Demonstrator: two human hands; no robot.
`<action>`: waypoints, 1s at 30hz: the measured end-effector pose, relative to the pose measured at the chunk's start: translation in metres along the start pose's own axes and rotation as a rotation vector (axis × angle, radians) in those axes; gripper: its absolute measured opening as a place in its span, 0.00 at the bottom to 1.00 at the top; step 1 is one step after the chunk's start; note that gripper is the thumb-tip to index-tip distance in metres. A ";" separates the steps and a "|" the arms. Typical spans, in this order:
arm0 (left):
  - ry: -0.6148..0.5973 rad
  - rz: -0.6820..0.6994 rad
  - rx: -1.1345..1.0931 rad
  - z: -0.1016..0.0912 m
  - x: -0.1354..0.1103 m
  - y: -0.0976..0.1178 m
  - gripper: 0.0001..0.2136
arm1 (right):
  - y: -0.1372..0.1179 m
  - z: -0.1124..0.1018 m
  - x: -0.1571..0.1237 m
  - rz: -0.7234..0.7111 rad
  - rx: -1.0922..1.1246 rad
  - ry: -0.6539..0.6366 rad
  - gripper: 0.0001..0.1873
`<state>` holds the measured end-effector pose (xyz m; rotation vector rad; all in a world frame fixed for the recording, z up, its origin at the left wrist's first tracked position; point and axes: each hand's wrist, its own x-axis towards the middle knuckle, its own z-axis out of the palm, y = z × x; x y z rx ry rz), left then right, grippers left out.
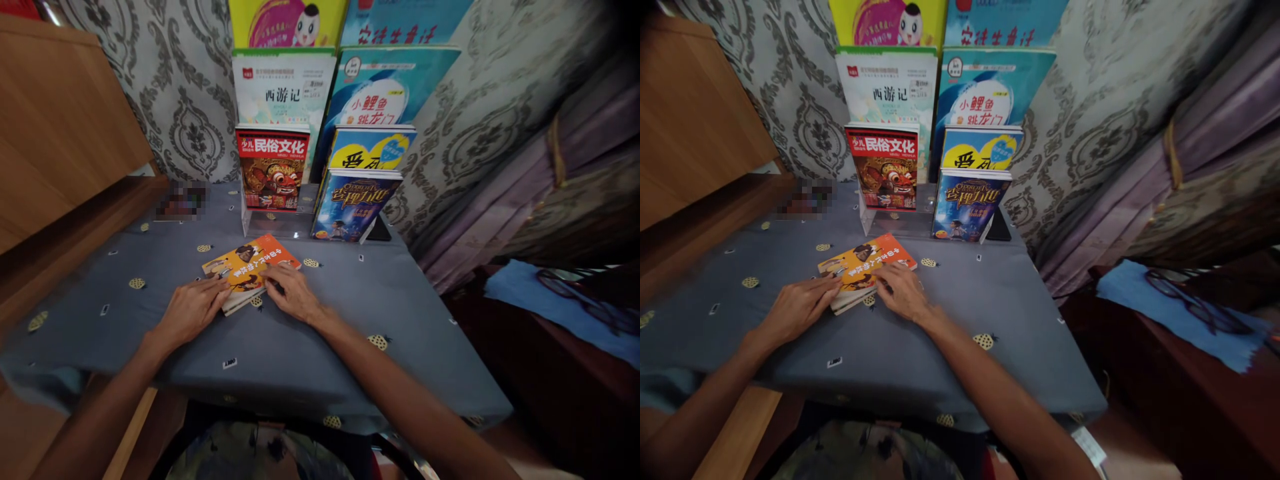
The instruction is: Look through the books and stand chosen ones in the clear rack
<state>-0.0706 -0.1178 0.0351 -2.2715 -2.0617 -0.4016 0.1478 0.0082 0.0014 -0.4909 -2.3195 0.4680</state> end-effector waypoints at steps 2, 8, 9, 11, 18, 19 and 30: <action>0.023 0.007 0.010 0.002 -0.001 0.001 0.26 | -0.001 0.001 0.000 -0.017 0.001 0.004 0.13; 0.071 0.073 0.031 0.005 -0.008 -0.003 0.27 | -0.005 0.004 -0.001 -0.056 0.024 -0.015 0.12; 0.062 0.087 0.036 0.004 -0.007 -0.005 0.27 | -0.006 0.004 -0.001 -0.050 0.021 -0.019 0.12; 0.041 0.107 0.035 0.002 0.000 -0.012 0.26 | -0.006 0.004 -0.001 -0.040 0.014 -0.028 0.12; 0.011 0.036 0.040 0.017 0.046 -0.027 0.24 | -0.006 0.002 0.001 -0.049 0.027 -0.013 0.11; 0.000 0.023 0.042 0.019 0.053 -0.026 0.24 | -0.006 0.002 0.001 -0.045 0.025 -0.015 0.11; -0.120 -0.133 0.159 0.015 0.111 0.003 0.22 | -0.005 0.001 0.004 -0.051 0.029 -0.066 0.09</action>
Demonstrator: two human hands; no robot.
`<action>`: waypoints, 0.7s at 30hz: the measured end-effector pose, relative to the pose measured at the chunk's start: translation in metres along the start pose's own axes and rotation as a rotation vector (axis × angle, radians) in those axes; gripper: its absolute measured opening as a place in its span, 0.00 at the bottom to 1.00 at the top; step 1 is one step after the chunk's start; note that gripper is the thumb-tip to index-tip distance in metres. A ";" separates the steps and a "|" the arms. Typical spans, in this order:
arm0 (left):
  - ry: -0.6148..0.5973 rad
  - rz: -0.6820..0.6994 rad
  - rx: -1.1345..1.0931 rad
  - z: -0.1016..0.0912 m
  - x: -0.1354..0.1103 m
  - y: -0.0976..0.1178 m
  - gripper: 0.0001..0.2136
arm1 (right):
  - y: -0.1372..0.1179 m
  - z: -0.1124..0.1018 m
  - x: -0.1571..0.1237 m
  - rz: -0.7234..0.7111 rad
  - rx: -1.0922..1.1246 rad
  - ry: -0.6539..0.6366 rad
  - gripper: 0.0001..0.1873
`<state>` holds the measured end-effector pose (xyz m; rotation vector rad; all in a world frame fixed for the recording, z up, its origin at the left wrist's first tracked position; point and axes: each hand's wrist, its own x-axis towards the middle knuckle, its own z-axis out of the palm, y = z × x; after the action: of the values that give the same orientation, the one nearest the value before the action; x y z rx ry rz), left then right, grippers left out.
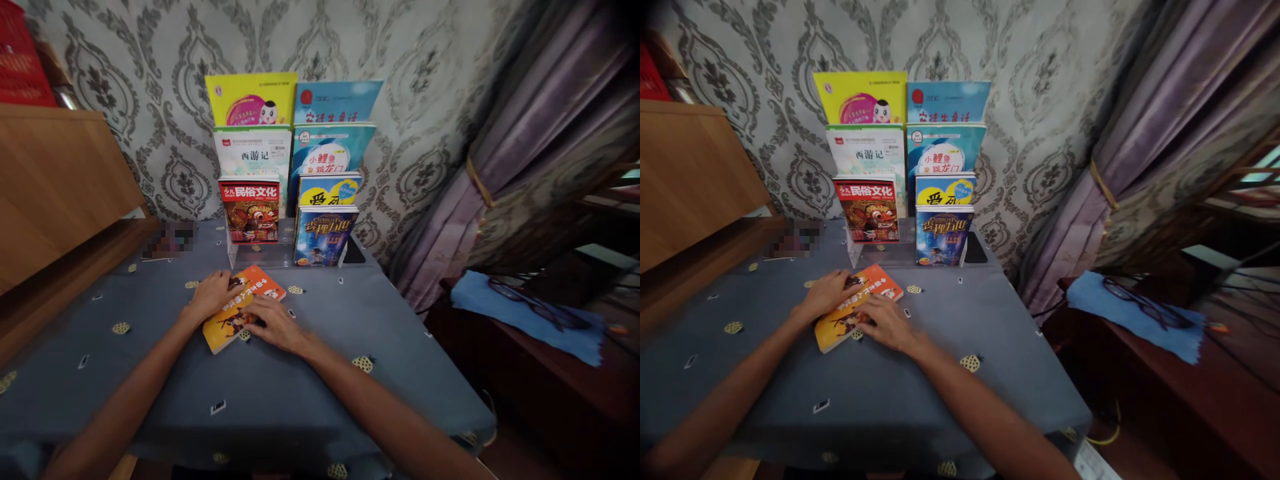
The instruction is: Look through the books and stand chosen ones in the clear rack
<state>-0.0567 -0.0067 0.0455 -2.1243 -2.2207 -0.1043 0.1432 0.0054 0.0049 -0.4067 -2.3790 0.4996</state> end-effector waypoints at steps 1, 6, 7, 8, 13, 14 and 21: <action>-0.016 -0.025 -0.036 0.001 0.004 -0.002 0.23 | 0.001 0.000 0.000 -0.003 0.007 -0.006 0.10; -0.063 -0.099 -0.270 0.010 0.015 -0.019 0.25 | 0.005 0.003 -0.001 0.013 0.029 -0.017 0.11; -0.051 -0.101 -0.336 0.012 0.016 -0.023 0.25 | 0.005 0.004 -0.001 0.015 0.026 -0.015 0.11; -0.035 -0.101 -0.415 0.014 0.017 -0.026 0.25 | 0.006 0.005 -0.002 0.017 0.022 -0.013 0.11; -0.035 -0.126 -0.802 0.022 0.018 -0.033 0.26 | 0.007 0.004 -0.002 0.069 -0.059 0.008 0.12; -0.049 -0.137 -0.845 0.022 0.017 -0.032 0.26 | 0.007 0.003 -0.002 0.088 -0.084 0.011 0.13; -0.217 -0.231 -1.120 0.010 0.006 -0.024 0.29 | 0.018 0.000 -0.005 0.280 -0.154 0.120 0.21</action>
<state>-0.0808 -0.0010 0.0360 -2.2805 -2.9169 -1.5064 0.1499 0.0197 -0.0057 -0.8244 -2.2619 0.4040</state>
